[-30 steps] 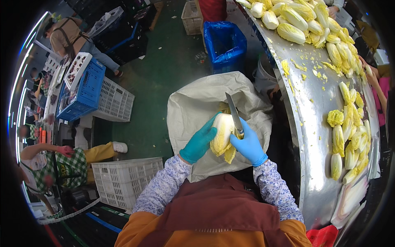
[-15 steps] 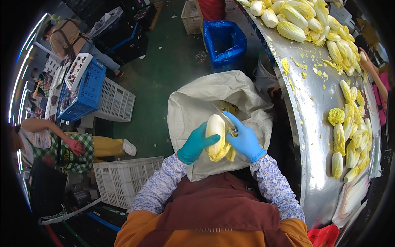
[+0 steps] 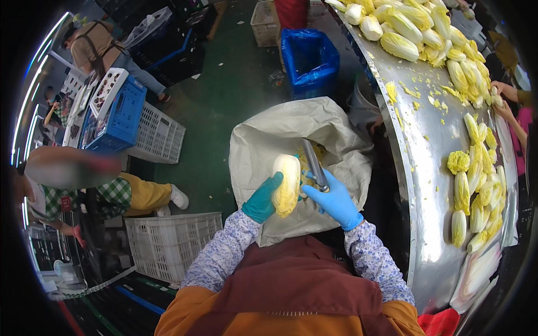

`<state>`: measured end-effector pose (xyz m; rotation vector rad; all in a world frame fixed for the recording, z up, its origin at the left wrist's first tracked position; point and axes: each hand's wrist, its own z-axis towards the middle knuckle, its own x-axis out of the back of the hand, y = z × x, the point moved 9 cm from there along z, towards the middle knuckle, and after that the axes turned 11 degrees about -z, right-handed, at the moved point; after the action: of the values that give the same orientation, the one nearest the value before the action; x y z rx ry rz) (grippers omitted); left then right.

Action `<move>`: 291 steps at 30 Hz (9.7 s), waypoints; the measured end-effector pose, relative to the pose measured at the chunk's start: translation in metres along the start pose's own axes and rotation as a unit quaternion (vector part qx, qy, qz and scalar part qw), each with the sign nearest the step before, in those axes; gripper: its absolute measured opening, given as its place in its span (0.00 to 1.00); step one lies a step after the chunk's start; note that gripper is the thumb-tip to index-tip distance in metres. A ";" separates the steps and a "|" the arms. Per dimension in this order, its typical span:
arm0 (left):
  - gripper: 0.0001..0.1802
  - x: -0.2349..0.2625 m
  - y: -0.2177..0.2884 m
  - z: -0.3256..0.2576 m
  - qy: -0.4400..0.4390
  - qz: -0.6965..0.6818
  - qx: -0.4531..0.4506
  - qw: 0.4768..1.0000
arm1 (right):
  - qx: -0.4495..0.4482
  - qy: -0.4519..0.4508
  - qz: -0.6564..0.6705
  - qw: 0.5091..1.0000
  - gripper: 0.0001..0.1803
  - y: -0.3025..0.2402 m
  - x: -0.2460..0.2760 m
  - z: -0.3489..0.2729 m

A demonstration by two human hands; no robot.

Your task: The person cuts heads of cabbage using a knife and places the pieces onto a stainless steel table.

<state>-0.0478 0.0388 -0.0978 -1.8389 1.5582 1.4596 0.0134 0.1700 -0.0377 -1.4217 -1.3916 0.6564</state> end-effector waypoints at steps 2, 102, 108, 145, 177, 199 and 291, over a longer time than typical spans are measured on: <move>0.31 -0.011 -0.009 0.000 -0.021 0.027 0.011 0.999 | 0.010 -0.008 0.003 1.000 0.39 0.002 -0.010 0.006; 0.50 -0.071 0.019 -0.045 0.044 0.669 -0.319 0.669 | 0.210 0.101 -0.106 0.967 0.23 -0.032 -0.018 -0.010; 0.38 -0.044 0.013 -0.038 0.039 0.615 -0.257 0.745 | -0.012 0.101 0.014 0.995 0.11 0.021 -0.009 0.008; 0.30 -0.025 -0.035 0.020 -0.027 -0.046 -0.054 0.997 | 0.060 0.061 -0.144 0.986 0.35 -0.017 0.004 -0.028; 0.21 0.044 -0.085 0.038 0.049 0.026 0.150 0.987 | 0.160 0.380 -0.570 0.710 0.36 -0.128 0.392 0.230; 0.19 0.071 -0.064 0.034 0.069 -0.025 0.089 0.993 | 0.134 0.498 -0.049 0.855 0.14 -0.109 0.363 0.027; 0.40 -0.065 -0.016 -0.055 -0.125 -0.012 0.156 0.980 | 0.178 0.027 -0.062 0.982 0.33 -0.018 0.016 -0.029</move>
<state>0.0007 0.0371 -0.0261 -1.4338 1.5319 1.2900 0.0351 0.1747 -0.0076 -1.0539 -1.2360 0.7380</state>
